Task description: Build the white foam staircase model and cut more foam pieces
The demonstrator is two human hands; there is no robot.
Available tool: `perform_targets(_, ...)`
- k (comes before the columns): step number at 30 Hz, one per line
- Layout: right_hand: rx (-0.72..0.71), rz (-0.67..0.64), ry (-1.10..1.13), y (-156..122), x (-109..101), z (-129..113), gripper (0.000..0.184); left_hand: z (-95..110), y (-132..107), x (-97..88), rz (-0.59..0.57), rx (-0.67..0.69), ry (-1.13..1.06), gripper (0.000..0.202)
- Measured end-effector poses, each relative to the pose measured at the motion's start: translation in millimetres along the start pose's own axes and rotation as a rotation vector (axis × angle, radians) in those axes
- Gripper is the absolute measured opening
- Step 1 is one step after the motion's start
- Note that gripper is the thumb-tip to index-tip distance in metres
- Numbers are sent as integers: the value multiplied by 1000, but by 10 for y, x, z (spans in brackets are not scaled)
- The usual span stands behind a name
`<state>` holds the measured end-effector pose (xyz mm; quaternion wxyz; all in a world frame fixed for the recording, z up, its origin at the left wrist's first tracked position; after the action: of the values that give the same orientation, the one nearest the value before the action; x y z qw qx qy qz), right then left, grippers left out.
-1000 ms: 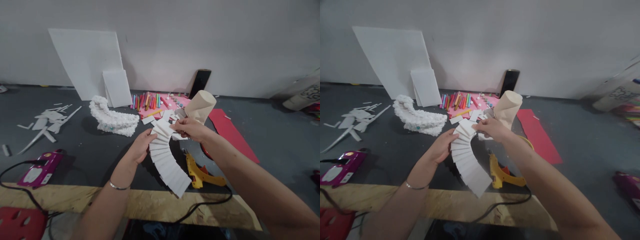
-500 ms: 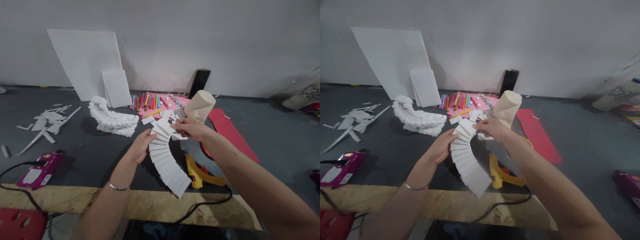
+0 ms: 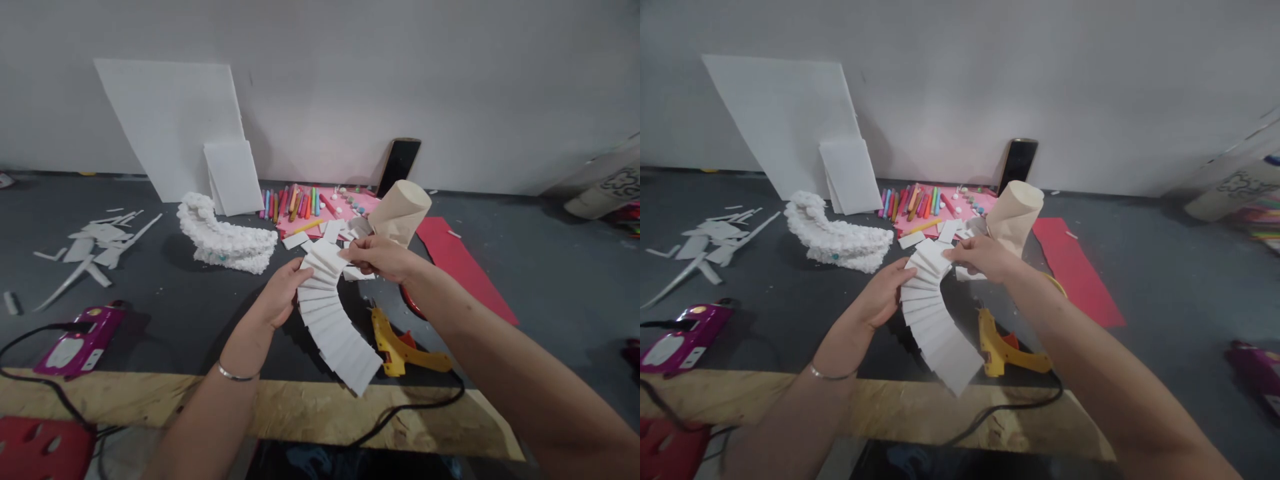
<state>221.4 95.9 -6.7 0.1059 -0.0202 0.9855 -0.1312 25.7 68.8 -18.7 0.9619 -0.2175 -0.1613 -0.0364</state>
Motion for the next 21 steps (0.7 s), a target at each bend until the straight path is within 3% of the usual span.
perform_targets(21,-29,8,-54,-13,0,-21,53,19,-17,9,12,-5,10,32)
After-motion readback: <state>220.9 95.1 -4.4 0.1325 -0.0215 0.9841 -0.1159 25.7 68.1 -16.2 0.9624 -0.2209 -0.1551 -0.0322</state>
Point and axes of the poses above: each hand's wrist, its own y-axis towards the middle knuckle, its own x-axis out of the palm, z = x × y, the point moved 5 cm from there along y, towards the middle knuckle, and after that the axes turned 15 degrees about z, right-handed, at the moved point
